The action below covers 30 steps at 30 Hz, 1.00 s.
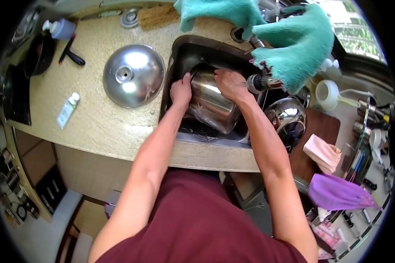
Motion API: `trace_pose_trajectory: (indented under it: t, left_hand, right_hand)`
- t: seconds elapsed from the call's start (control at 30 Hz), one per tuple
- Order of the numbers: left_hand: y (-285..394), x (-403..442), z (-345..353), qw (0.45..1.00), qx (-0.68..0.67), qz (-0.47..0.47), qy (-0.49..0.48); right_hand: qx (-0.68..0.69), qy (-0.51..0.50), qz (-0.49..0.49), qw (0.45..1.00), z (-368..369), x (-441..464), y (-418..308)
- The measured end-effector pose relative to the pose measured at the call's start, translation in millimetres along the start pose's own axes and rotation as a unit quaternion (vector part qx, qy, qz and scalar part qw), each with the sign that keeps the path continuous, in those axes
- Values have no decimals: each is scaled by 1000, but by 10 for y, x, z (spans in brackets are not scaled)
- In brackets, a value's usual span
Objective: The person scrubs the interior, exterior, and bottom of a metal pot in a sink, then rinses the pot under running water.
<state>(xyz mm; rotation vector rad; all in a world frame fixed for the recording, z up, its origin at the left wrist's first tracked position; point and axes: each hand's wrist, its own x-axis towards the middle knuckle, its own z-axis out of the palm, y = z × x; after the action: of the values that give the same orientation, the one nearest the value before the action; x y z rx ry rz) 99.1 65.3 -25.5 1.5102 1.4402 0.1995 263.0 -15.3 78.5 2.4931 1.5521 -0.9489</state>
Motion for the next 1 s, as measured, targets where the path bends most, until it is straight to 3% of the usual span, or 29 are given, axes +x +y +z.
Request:
trace_pose_trajectory:
  t: [0.07, 0.13, 0.2, 0.23, 0.27, 0.37, 0.4, 0.47, 0.5, 0.53, 0.6, 0.63, 0.67, 0.73, 0.77, 0.8, 0.83, 0.9, 0.97, 1.0]
  left_hand:
    - [26, -208, -39, 997, 20, 22, 66]
    - [68, -387, -38, 993, -27, 35, 107]
    - [8, -540, -8, 990, -31, 77, 110]
    - [-30, -618, 12, 990, -31, 85, 107]
    - [-49, -674, -7, 990, -30, 94, 103]
    - [-114, -854, -84, 994, -55, 82, 47]
    - [-92, -867, -102, 994, -52, 82, 42]
    - [45, -785, -129, 989, -12, 147, 31]
    - [249, -704, -153, 983, -53, 174, 13]
    - [482, -655, -173, 979, -53, 195, 6]
    - [403, -587, -77, 977, -10, 212, 26]
    - [332, -558, -10, 976, 26, 211, 47]
    - [254, -574, 21, 974, 66, 207, 62]
    - [216, -619, -8, 970, 79, 223, 62]
    - [194, -634, -27, 967, 77, 236, 63]
    - [228, -594, -39, 962, 72, 255, 67]
    - [239, -573, -81, 964, 66, 246, 76]
    - [214, -590, -160, 968, 62, 229, 77]
    - [214, -607, -154, 967, 50, 236, 77]
    - [217, -604, -135, 968, 50, 235, 77]
  right_hand:
    - [-21, 167, -32, 985, 342, 175, 123]
    - [-69, 188, -63, 978, 187, 273, 1]
    - [-73, 10, -86, 994, 48, 548, -17]
    - [-9, -27, 44, 999, -40, 456, -80]
    - [-4, -26, 49, 998, 51, 464, -113]
    - [107, 79, 99, 986, 347, 262, -213]
    - [109, 78, 103, 986, 425, 214, -260]
    - [71, 170, 71, 980, 512, 153, -341]
    - [13, 204, 7, 979, 422, -50, -459]
    - [14, 207, 12, 978, 512, -41, -414]
    - [127, 385, -68, 912, 897, 102, -299]
    - [149, 424, -75, 890, 954, 192, -259]
    - [153, 430, -71, 887, 863, 230, -234]
    - [242, 224, 17, 944, 648, 316, -87]
    - [261, 218, -51, 939, 614, 466, 100]
    - [236, 205, 50, 948, 659, 641, 110]
    - [159, 210, 66, 962, 782, 620, 173]
    - [104, 262, 121, 952, 579, 71, -96]
    - [42, 447, 17, 893, 758, 30, -178]
    - [49, 451, 6, 891, 764, 24, -168]
